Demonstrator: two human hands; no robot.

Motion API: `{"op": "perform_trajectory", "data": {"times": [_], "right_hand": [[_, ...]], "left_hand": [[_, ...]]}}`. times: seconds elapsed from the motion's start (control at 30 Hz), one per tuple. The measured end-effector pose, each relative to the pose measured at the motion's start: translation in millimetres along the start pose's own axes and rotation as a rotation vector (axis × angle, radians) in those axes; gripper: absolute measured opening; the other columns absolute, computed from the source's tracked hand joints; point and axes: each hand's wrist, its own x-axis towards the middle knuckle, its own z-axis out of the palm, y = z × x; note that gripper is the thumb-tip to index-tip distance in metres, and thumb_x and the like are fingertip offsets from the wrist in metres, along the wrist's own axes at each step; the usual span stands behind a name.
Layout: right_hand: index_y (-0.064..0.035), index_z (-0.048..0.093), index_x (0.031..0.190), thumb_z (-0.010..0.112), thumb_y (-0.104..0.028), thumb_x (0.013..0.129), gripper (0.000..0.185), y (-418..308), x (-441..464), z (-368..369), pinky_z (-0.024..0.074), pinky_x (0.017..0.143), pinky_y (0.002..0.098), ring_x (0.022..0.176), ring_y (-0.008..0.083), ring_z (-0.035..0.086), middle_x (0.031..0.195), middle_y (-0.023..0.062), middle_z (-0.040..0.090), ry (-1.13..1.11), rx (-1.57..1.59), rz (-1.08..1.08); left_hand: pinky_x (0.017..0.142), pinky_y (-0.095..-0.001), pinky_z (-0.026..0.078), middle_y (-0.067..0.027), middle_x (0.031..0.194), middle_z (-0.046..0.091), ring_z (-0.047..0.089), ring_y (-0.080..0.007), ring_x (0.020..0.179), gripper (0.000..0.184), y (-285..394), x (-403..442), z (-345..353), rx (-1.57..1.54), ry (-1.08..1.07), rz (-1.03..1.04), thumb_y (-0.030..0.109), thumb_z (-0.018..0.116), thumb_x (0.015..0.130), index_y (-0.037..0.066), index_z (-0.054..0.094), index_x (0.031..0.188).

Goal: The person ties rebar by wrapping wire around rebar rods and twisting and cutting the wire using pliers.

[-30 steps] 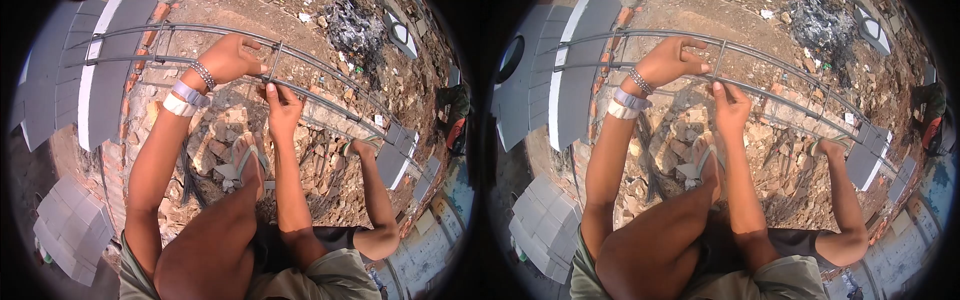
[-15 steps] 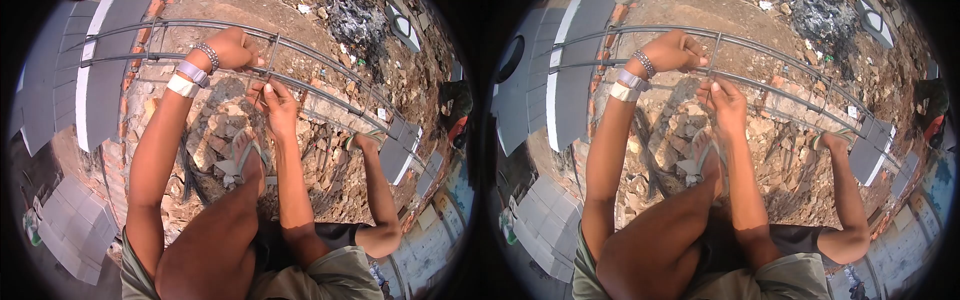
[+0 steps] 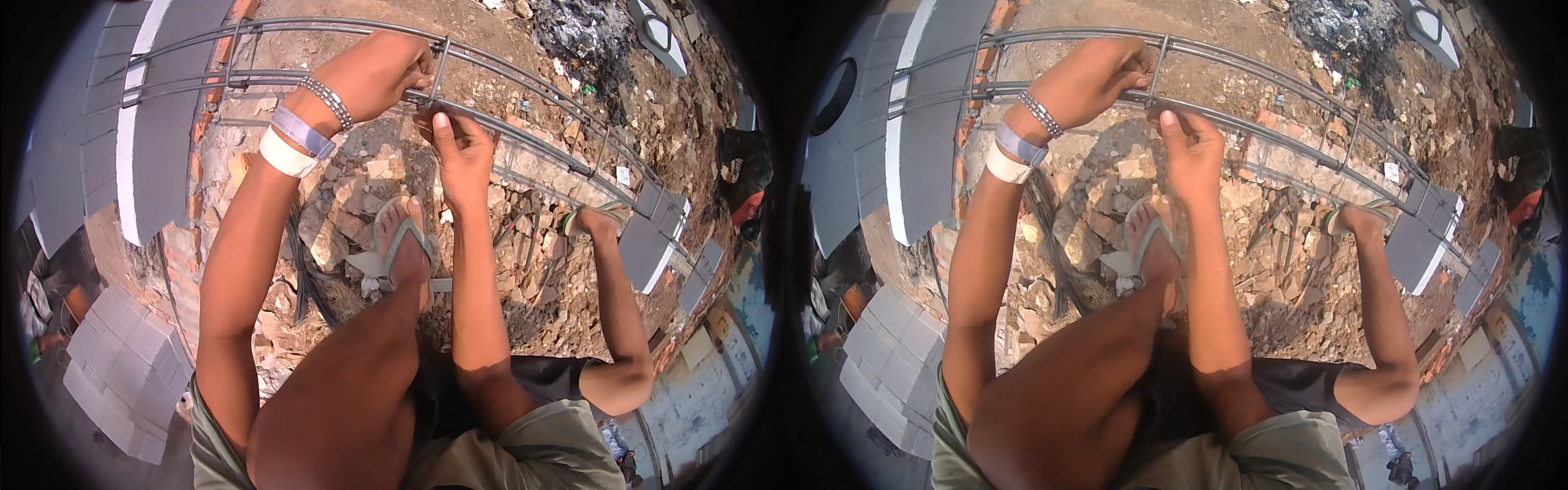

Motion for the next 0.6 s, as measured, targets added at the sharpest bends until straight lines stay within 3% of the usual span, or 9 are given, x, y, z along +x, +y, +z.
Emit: {"op": "perform_trajectory", "data": {"times": [0.03, 0.1, 0.23, 0.33, 0.37, 0.43, 0.53, 0.6], "right_hand": [[0.0046, 0.061, 0.123, 0.060, -0.016, 0.099, 0.031, -7, 3, -2, 0.0553, 0.086, 0.0324, 0.097, 0.0196, 0.067, 0.108, 0.0137, 0.069, -0.054, -0.008, 0.006], [0.0032, 0.055, 0.133, 0.059, -0.019, 0.099, 0.040, -15, 6, -2, 0.0554, 0.090, 0.0344, 0.104, 0.0215, 0.066, 0.115, 0.0139, 0.067, -0.136, -0.019, 0.000], [0.0030, 0.066, 0.121, 0.058, -0.021, 0.100, 0.033, 0, 6, 7, 0.0495, 0.084, 0.0285, 0.095, 0.0135, 0.062, 0.110, 0.0113, 0.068, -0.045, -0.044, -0.021], [0.0045, 0.067, 0.115, 0.059, -0.021, 0.099, 0.031, 11, 0, 16, 0.0483, 0.078, 0.0281, 0.088, 0.0127, 0.061, 0.100, 0.0116, 0.068, 0.076, -0.053, -0.009], [0.0051, 0.067, 0.113, 0.060, -0.021, 0.099, 0.031, 15, -3, 20, 0.0478, 0.076, 0.0282, 0.085, 0.0126, 0.060, 0.096, 0.0112, 0.067, 0.128, -0.068, -0.055], [0.0070, 0.067, 0.107, 0.061, -0.019, 0.098, 0.028, 22, -5, 28, 0.0468, 0.072, 0.0292, 0.081, 0.0129, 0.058, 0.088, 0.0093, 0.062, 0.227, -0.122, -0.133], [0.0046, 0.065, 0.100, 0.056, -0.013, 0.101, 0.020, 34, -1, 39, 0.0477, 0.071, 0.0242, 0.078, 0.0090, 0.059, 0.087, 0.0044, 0.065, 0.333, -0.228, -0.264], [0.0050, 0.065, 0.100, 0.055, -0.012, 0.101, 0.020, 36, -1, 46, 0.0475, 0.072, 0.0242, 0.078, 0.0088, 0.057, 0.087, 0.0043, 0.064, 0.342, -0.136, -0.271]], "left_hand": [[0.070, -0.0391, 0.052, -0.0164, 0.088, 0.069, 0.068, -0.0340, 0.086, 0.020, 4, -4, 0, -0.033, 0.008, -0.065, 0.011, 0.064, 0.091, -0.003, 0.060, 0.106], [0.070, -0.0383, 0.053, -0.0170, 0.089, 0.069, 0.069, -0.0328, 0.086, 0.020, 8, -10, 1, 0.006, 0.061, -0.028, 0.011, 0.063, 0.092, -0.003, 0.060, 0.107], [0.066, -0.0336, 0.056, -0.0153, 0.085, 0.071, 0.072, -0.0254, 0.077, 0.026, 0, -13, 2, -0.097, 0.104, 0.011, 0.018, 0.068, 0.091, -0.003, 0.064, 0.106], [0.061, -0.0285, 0.057, -0.0116, 0.079, 0.071, 0.071, -0.0162, 0.067, 0.036, -5, 2, -14, -0.343, -0.300, -0.483, 0.030, 0.075, 0.087, -0.003, 0.069, 0.101], [0.058, -0.0259, 0.057, -0.0081, 0.076, 0.071, 0.068, -0.0107, 0.062, 0.040, -11, 4, -15, -0.390, -0.292, -0.447, 0.035, 0.078, 0.084, -0.003, 0.072, 0.095], [0.058, -0.0248, 0.057, -0.0081, 0.077, 0.071, 0.069, -0.0111, 0.062, 0.038, -13, 10, -21, -0.443, -0.388, -0.436, 0.032, 0.077, 0.085, -0.003, 0.072, 0.095], [0.059, -0.0216, 0.056, -0.0076, 0.084, 0.072, 0.069, -0.0105, 0.068, 0.035, -20, 18, -28, -0.584, -0.572, -0.446, 0.027, 0.073, 0.088, -0.004, 0.070, 0.102], [0.060, -0.0208, 0.055, -0.0068, 0.085, 0.072, 0.069, -0.0097, 0.071, 0.032, -21, 17, -27, -0.725, -0.614, -0.505, 0.025, 0.070, 0.090, -0.004, 0.069, 0.105]]}}
